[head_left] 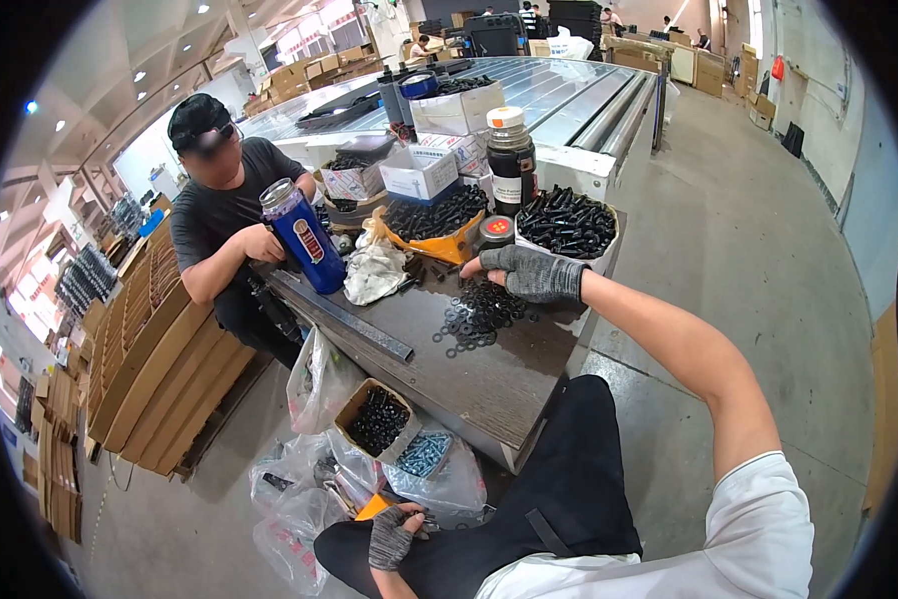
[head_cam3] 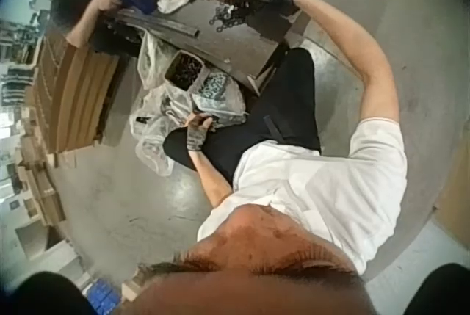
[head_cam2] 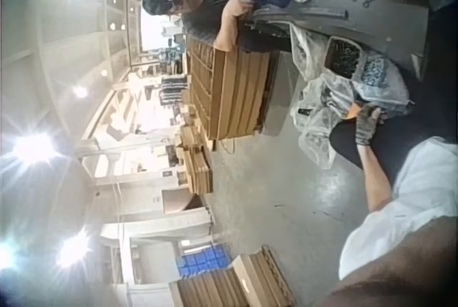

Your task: Sort small metal screws and attach washers to them at a factory workbench.

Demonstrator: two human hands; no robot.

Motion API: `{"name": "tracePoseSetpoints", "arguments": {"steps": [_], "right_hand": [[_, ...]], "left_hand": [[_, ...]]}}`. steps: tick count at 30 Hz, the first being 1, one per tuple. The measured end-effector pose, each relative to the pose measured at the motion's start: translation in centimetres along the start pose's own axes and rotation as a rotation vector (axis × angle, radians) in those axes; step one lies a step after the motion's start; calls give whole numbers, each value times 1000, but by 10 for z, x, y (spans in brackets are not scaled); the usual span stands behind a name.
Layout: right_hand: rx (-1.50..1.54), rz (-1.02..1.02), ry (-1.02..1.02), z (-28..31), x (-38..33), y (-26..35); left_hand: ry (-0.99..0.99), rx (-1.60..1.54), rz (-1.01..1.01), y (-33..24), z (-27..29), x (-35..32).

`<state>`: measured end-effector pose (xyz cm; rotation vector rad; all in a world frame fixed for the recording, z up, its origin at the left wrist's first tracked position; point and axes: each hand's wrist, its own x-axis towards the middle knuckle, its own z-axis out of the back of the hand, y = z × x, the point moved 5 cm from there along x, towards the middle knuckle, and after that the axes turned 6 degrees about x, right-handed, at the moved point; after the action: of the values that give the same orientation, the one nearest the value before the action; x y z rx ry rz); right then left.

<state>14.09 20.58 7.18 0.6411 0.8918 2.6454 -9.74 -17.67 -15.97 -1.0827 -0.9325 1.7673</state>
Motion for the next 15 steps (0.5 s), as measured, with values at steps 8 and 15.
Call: {"name": "tracePoseSetpoints", "arguments": {"steps": [8, 15], "right_hand": [[-179, -6, -30, 11, -32, 26], [-358, -63, -252, -14, -82, 18]], "left_hand": [[-55, -133, -64, -53, -13, -7], [17, -119, -135, -97, -21, 8]]}}
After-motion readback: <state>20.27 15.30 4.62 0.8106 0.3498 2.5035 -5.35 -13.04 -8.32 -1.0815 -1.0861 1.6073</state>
